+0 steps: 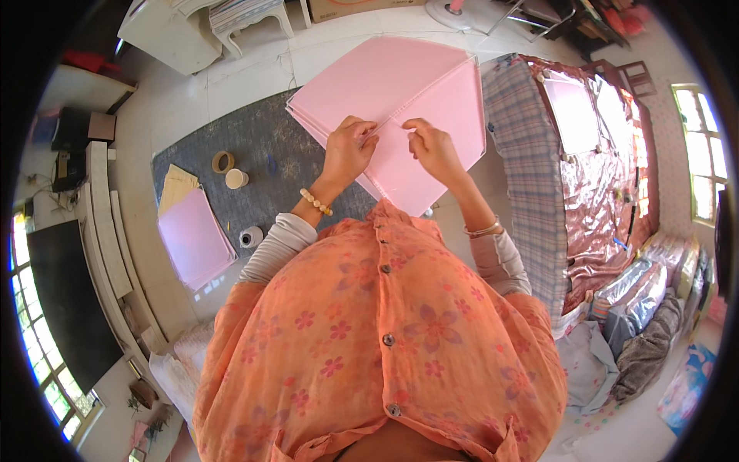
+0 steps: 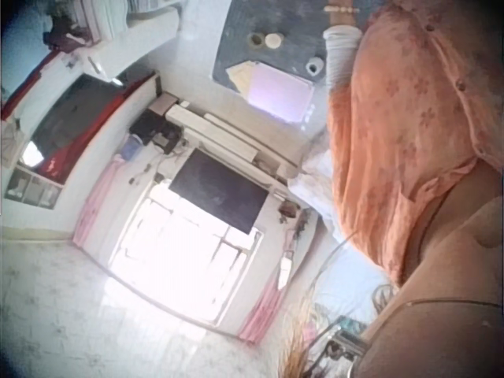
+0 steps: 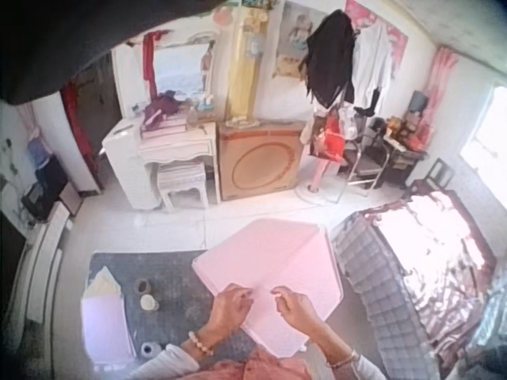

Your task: The person assembles a pink foldable storage box by threading a white string through the pre-cut holes along the top edge and tying it by hand.

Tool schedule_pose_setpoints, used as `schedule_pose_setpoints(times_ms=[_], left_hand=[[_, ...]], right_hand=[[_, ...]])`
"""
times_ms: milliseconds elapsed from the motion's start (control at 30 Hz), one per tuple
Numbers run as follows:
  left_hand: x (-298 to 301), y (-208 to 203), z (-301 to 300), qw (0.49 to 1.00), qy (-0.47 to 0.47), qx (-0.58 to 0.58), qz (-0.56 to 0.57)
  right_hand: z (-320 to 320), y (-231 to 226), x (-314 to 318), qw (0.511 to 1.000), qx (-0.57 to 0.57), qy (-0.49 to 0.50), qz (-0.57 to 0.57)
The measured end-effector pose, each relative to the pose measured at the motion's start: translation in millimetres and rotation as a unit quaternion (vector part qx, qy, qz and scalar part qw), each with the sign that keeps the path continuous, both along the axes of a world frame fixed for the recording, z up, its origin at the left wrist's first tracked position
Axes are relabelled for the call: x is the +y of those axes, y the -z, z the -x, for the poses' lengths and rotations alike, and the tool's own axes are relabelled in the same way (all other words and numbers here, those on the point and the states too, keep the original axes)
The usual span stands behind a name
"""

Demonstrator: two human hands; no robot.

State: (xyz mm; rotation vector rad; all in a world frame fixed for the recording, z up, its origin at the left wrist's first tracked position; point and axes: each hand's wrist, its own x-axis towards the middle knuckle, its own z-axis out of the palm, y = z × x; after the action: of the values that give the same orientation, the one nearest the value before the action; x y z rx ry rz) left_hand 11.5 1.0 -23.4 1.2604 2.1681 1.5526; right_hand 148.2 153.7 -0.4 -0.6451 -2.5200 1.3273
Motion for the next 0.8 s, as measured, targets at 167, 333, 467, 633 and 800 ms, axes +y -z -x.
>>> schedule_pose_setpoints(times_ms=[167,333,467,633,800], left_hand=[[-2.1,-1.0,0.6,1.0,0.002,0.013,0.011],[-2.0,-0.9,0.5,1.0,0.005,-0.004,0.008],[-2.1,-2.2,-0.3,1.0,0.008,-0.001,0.022],[-2.8,-3.1,-2.1,0.999,0.017,-0.01,0.031],[-3.2,-2.8,-3.7,0.999,0.024,-0.017,0.024]], right_hand=[[4.7,17.9,-14.3,0.998,0.031,-0.002,-0.046],[2.1,16.0,-14.6,0.998,0.036,-0.004,-0.042],[1.3,4.2,-13.0,0.998,0.013,-0.02,-0.062],[1.2,-8.5,-9.0,0.995,-0.015,-0.043,-0.089],[5.4,-6.0,-10.2,0.994,-0.003,-0.039,-0.102]])
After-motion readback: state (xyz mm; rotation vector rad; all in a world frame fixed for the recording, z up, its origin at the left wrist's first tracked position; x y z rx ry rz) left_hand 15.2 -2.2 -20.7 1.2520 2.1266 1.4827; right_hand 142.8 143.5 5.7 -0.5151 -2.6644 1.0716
